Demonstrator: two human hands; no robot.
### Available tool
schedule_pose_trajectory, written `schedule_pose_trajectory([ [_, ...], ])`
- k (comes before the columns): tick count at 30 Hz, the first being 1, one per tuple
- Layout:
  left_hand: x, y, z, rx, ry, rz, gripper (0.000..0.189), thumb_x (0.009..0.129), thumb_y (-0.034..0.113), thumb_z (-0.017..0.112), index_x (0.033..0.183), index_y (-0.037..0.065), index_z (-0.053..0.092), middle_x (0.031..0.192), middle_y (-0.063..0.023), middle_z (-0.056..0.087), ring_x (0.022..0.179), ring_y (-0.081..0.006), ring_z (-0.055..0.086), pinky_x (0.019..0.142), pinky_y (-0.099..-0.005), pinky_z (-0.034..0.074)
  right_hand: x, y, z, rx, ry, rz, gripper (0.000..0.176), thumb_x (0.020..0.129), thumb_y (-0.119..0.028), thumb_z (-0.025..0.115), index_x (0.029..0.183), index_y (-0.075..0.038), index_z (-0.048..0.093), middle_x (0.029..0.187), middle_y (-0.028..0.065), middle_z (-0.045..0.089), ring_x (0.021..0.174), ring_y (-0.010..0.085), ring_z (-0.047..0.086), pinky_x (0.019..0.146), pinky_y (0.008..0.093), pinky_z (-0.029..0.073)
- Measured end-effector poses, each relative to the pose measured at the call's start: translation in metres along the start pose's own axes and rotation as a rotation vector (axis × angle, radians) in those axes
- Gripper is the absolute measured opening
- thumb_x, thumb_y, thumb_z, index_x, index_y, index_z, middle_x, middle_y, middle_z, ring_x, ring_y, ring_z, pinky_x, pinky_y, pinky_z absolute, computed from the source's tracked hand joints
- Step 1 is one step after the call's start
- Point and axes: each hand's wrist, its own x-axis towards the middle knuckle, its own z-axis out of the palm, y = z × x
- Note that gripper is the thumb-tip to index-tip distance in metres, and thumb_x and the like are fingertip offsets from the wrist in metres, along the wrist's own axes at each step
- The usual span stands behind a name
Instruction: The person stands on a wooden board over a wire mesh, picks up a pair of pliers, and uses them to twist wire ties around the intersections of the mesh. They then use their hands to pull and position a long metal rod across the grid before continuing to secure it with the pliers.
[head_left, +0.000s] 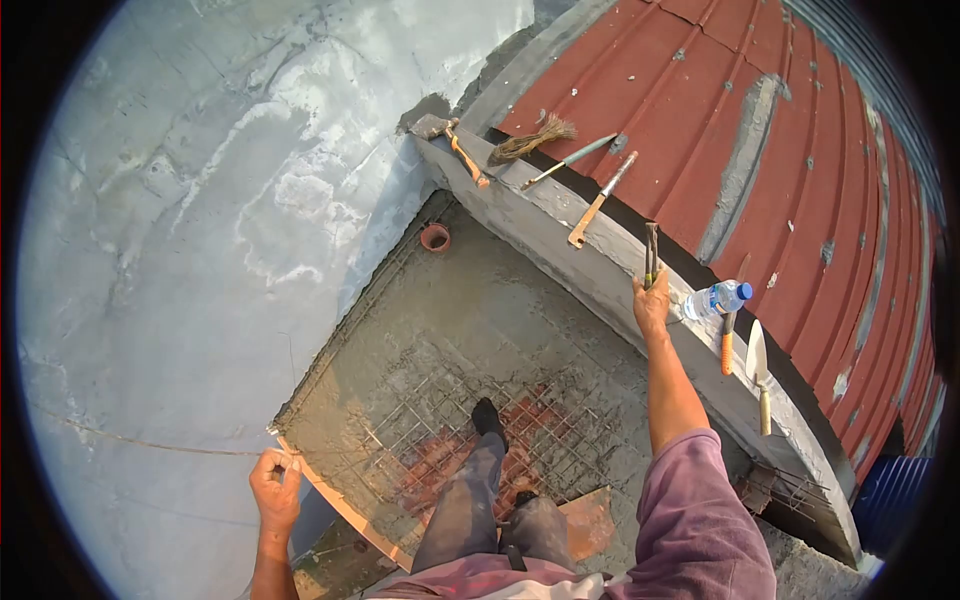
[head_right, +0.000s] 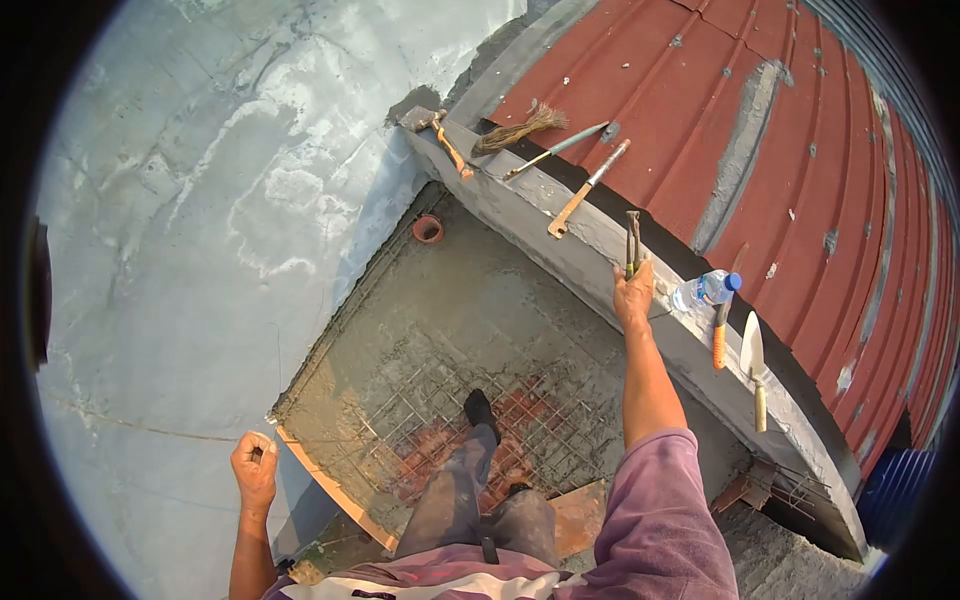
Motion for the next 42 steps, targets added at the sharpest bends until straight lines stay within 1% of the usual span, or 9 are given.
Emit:
schedule_pose_trajectory([
  [3, -0.075, -0.024, -0.013, -0.245, 0.121, -0.173, 0.014, 0.096, 0.003, 0.059, 0.083, 0.004, 0.055, 0.080, -0.0033, 0.057, 0.070, -0.0110, 0.055, 0.068, -0.0277, 0.050, -0.108, -0.122, -0.088, 0.467, -0.266, 0.150, 0.026, 0.096, -0.021, 0.073, 0.103, -0.007, 0.053, 0.076, 0.0016, 0.052, 0.071, 0.0126, 0.050, 0.064, 0.0341, 0.044],
  [7, -0.149, -0.040, -0.027, -0.478, 0.209, -0.326, 0.014, 0.098, 0.004, 0.060, 0.084, 0.005, 0.057, 0.080, -0.0029, 0.059, 0.070, -0.0111, 0.057, 0.069, -0.0289, 0.052, -0.246, -0.198, -0.201, 0.224, -0.775, 0.048, 0.031, 0.095, -0.026, 0.071, 0.107, -0.002, 0.056, 0.079, 0.0172, 0.064, 0.074, 0.0324, 0.064, 0.071, 0.0453, 0.050],
  [20, -0.151, -0.039, -0.018, -0.272, -0.266, -0.029, 0.025, 0.093, 0.018, 0.071, 0.077, 0.005, 0.058, 0.066, 0.0016, 0.054, 0.062, -0.0063, 0.046, 0.055, -0.0311, 0.039, -0.486, -0.375, -0.323, -0.341, -1.755, -1.092, 0.019, 0.086, -0.017, 0.060, 0.094, -0.006, 0.074, 0.090, 0.0176, 0.075, 0.092, 0.0364, 0.074, 0.079, 0.0477, 0.058],
  [26, -0.203, -0.016, -0.021, -0.411, -0.286, -0.077, 0.024, 0.093, 0.018, 0.072, 0.077, 0.006, 0.059, 0.067, 0.0029, 0.054, 0.063, -0.0054, 0.046, 0.055, -0.0292, 0.038, -0.571, -0.522, -0.387, 0.507, -2.166, -1.601, 0.023, 0.076, -0.017, 0.068, 0.090, 0.001, 0.072, 0.087, 0.0212, 0.072, 0.088, 0.0398, 0.071, 0.078, 0.0465, 0.056],
  [32, -0.276, 0.007, -0.037, -1.025, 0.030, -0.221, 0.011, 0.097, 0.012, 0.067, 0.089, 0.005, 0.064, 0.079, -0.0046, 0.066, 0.071, -0.0126, 0.064, 0.069, -0.0323, 0.056, -0.554, -0.542, -0.418, 0.565, -2.121, -1.336, 0.043, 0.077, -0.018, 0.077, 0.114, 0.001, 0.068, 0.117, 0.0238, 0.067, 0.108, 0.0396, 0.066, 0.089, 0.0456, 0.053],
  [35, -0.295, 0.053, -0.056, -1.177, 0.191, -0.362, 0.007, 0.096, 0.011, 0.064, 0.092, 0.005, 0.063, 0.087, -0.0057, 0.066, 0.076, -0.0154, 0.065, 0.070, -0.0341, 0.056, -0.512, -0.511, -0.375, 0.322, -1.026, -1.411, 0.113, 0.068, -0.027, 0.092, 0.160, -0.015, 0.028, 0.151, 0.0208, 0.040, 0.147, 0.0433, 0.033, 0.118, 0.0642, 0.028],
  [36, -0.304, 0.050, -0.063, -1.334, 0.115, -0.433, 0.005, 0.096, 0.010, 0.062, 0.093, 0.005, 0.062, 0.089, -0.0057, 0.066, 0.078, -0.0165, 0.065, 0.071, -0.0354, 0.057, -0.508, -0.485, -0.348, 0.144, -1.066, -1.368, 0.115, 0.069, -0.026, 0.090, 0.163, -0.020, 0.022, 0.159, 0.0195, 0.033, 0.151, 0.0408, 0.028, 0.118, 0.0686, 0.024],
  [40, -0.316, 0.022, -0.075, -1.472, 0.109, -0.373, 0.009, 0.095, 0.010, 0.061, 0.088, 0.008, 0.057, 0.079, -0.0050, 0.060, 0.071, -0.0205, 0.065, 0.066, -0.0407, 0.060, -0.497, -0.398, -0.310, 0.300, -1.392, -0.845, 0.030, 0.096, -0.016, 0.067, 0.122, -0.001, 0.068, 0.090, 0.0215, 0.072, 0.085, 0.0385, 0.071, 0.073, 0.0421, 0.055],
  [42, -0.330, 0.003, -0.078, -1.492, 0.227, -0.476, 0.010, 0.097, 0.011, 0.061, 0.089, 0.008, 0.057, 0.078, -0.0047, 0.060, 0.067, -0.0204, 0.065, 0.062, -0.0393, 0.060, -0.484, -0.374, -0.323, 0.257, -1.387, -0.752, 0.020, 0.097, -0.017, 0.068, 0.108, -0.002, 0.074, 0.094, 0.0187, 0.074, 0.085, 0.0346, 0.072, 0.073, 0.0401, 0.055],
])
